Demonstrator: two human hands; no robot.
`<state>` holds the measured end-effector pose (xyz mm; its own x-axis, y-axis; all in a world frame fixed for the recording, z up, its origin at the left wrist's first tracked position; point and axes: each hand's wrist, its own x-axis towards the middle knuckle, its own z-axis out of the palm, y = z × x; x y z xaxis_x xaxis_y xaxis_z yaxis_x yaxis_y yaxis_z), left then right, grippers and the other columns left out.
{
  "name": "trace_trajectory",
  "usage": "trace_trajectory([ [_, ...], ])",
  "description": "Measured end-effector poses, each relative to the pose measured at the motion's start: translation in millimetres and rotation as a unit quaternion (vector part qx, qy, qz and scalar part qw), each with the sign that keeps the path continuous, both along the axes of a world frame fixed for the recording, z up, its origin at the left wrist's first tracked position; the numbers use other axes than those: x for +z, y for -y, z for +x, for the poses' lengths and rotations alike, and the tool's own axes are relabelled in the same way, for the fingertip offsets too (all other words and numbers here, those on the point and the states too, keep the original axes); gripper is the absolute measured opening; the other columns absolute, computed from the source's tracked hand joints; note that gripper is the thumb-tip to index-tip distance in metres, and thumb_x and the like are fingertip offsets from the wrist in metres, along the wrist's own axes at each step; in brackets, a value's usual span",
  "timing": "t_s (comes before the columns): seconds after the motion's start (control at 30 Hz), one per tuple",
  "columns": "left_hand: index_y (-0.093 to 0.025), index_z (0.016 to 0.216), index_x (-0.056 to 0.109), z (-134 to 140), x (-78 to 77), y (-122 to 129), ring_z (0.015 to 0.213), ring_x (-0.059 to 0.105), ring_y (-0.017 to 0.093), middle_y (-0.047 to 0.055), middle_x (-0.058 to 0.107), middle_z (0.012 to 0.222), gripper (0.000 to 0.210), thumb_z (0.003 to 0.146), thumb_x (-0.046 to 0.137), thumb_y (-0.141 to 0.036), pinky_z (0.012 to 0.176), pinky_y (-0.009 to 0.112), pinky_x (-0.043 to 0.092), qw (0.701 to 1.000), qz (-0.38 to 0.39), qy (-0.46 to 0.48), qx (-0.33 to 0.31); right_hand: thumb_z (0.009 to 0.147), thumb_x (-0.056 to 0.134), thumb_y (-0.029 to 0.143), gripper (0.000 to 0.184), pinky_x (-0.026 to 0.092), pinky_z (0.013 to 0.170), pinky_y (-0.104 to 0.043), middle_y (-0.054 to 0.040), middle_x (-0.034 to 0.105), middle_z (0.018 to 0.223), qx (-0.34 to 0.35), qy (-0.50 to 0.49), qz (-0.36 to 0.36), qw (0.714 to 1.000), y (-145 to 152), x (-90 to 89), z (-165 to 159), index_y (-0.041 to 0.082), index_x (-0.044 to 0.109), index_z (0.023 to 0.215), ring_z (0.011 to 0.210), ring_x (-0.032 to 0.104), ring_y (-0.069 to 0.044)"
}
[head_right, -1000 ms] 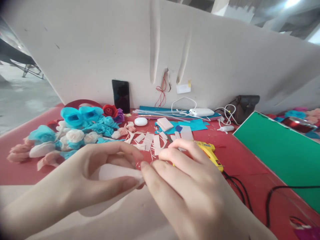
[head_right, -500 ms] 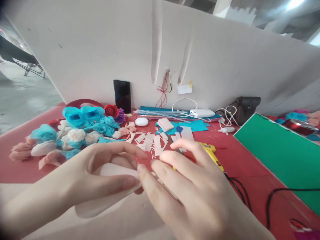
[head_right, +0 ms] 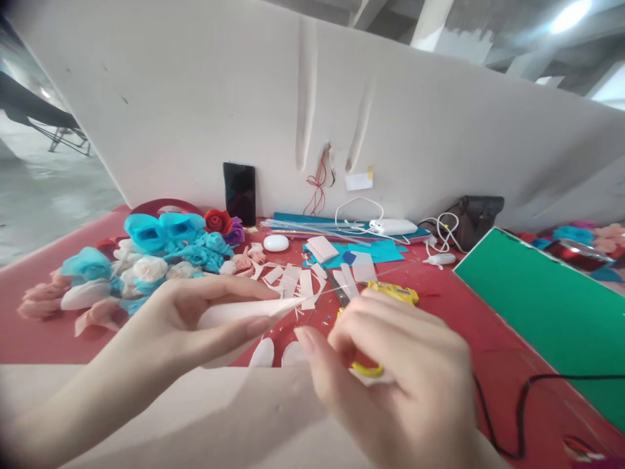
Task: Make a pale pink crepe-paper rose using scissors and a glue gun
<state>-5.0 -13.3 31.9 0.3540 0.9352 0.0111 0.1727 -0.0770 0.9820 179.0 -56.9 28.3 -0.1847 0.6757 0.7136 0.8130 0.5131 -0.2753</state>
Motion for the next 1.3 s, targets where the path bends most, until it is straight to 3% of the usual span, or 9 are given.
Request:
trace_trajectory([
  [0.13, -0.026, 0.087, 0.066, 0, -7.5, 0, 0.061, 0.064, 0.012, -0.003, 0.069, 0.088, 0.02, 0.07, 0.066, -0.036, 0.043, 0.013, 0.05, 0.999, 0.029, 0.015, 0.017, 0.073, 0.06, 0.026, 0.005, 0.037, 0.04, -0.016, 0.0043, 0.054, 0.056, 0.052, -0.197, -0.19, 0.96, -17, -5.8, -13, 0.021, 0.06, 0.071, 0.046, 0.048, -0.007],
  [0.2, -0.026, 0.092, 0.062, 1, -11.1, 1, 0.07, 0.066, 0.015, -0.002, 0.07, 0.087, 0.023, 0.07, 0.067, -0.033, 0.051, 0.016, 0.053, 0.998, 0.052, 0.011, 0.022, 0.072, 0.061, 0.027, 0.012, 0.039, 0.04, -0.014, 0.0041, 0.054, 0.058, 0.086, -0.274, -0.269, 0.919, -23, -9.2, -16, 0.023, 0.063, 0.083, 0.046, 0.049, -0.006],
  [0.27, -0.026, 0.095, 0.059, 1, -13.8, 2, 0.081, 0.066, 0.017, -0.003, 0.071, 0.085, 0.026, 0.071, 0.066, -0.027, 0.061, 0.018, 0.054, 0.995, 0.092, 0.0, 0.023, 0.07, 0.063, 0.026, 0.013, 0.038, 0.039, -0.013, 0.004, 0.053, 0.057, 0.107, -0.323, -0.311, 0.887, -24, -12.3, -18, 0.021, 0.064, 0.082, 0.045, 0.048, -0.005],
  [0.33, -0.028, 0.096, 0.057, 1, -15.5, 3, 0.087, 0.065, 0.018, -0.004, 0.071, 0.086, 0.028, 0.071, 0.065, -0.021, 0.064, 0.02, 0.054, 0.99, 0.14, -0.017, 0.029, 0.068, 0.064, 0.024, 0.011, 0.039, 0.04, -0.013, 0.0028, 0.055, 0.062, 0.111, -0.348, -0.312, 0.877, -22, -14.1, -20, 0.02, 0.065, 0.078, 0.047, 0.048, -0.005],
  [0.57, -0.028, 0.092, 0.056, 1, -17.5, 3, 0.085, 0.065, 0.02, -0.003, 0.07, 0.086, 0.022, 0.072, 0.064, -0.025, 0.065, 0.028, 0.052, 0.977, 0.2, -0.044, 0.056, 0.075, 0.06, 0.022, 0.01, 0.041, 0.046, -0.013, 0.0012, 0.059, 0.073, 0.134, -0.332, -0.274, 0.893, -17, -13.5, -22, 0.024, 0.069, 0.08, 0.058, 0.051, -0.005],
  [0.77, -0.025, 0.078, 0.063, 3, -12.7, -1, 0.08, 0.062, 0.017, -0.004, 0.068, 0.079, 0.007, 0.071, 0.064, -0.025, 0.092, 0.037, 0.039, 0.964, 0.246, -0.099, 0.02, 0.076, 0.059, 0.025, 0.009, 0.046, 0.053, -0.017, -0.0017, 0.061, 0.076, 0.121, -0.329, -0.272, 0.896, -20, -15.2, -19, 0.02, 0.067, 0.078, 0.069, 0.057, -0.011],
  [0.93, -0.025, 0.09, 0.065, -1, -11.1, -3, 0.091, 0.059, 0.018, -0.001, 0.067, 0.094, 0.017, 0.082, 0.052, -0.032, 0.079, 0.027, 0.045, 0.978, 0.192, -0.077, -0.023, 0.075, 0.058, 0.028, 0.011, 0.046, 0.054, -0.019, -0.001, 0.059, 0.071, 0.099, -0.314, -0.276, 0.903, -27, -16.1, -19, 0.019, 0.064, 0.076, 0.07, 0.058, -0.013],
  [1.1, -0.023, 0.076, 0.069, -1, -14.6, -7, 0.079, 0.059, 0.015, 0.0, 0.066, 0.08, 0.013, 0.079, 0.057, -0.026, 0.073, 0.024, 0.047, 0.981, 0.184, -0.057, -0.004, 0.07, 0.061, 0.02, 0.004, 0.044, 0.053, -0.02, 0.0, 0.057, 0.065, 0.112, -0.256, -0.258, 0.925, -30, -20.8, -23, 0.016, 0.062, 0.071, 0.061, 0.053, -0.01],
  [1.3, -0.025, 0.082, 0.072, 3, -19.5, -12, 0.081, 0.061, 0.016, -0.001, 0.07, 0.081, 0.013, 0.078, 0.06, -0.026, 0.074, 0.024, 0.047, 0.997, 0.069, 0.004, -0.04, 0.074, 0.06, 0.02, 0.006, 0.04, 0.055, -0.018, 0.0016, 0.055, 0.066, 0.137, -0.243, -0.245, 0.928, -28, -22.0, -21, 0.017, 0.061, 0.068, 0.064, 0.051, -0.009],
])
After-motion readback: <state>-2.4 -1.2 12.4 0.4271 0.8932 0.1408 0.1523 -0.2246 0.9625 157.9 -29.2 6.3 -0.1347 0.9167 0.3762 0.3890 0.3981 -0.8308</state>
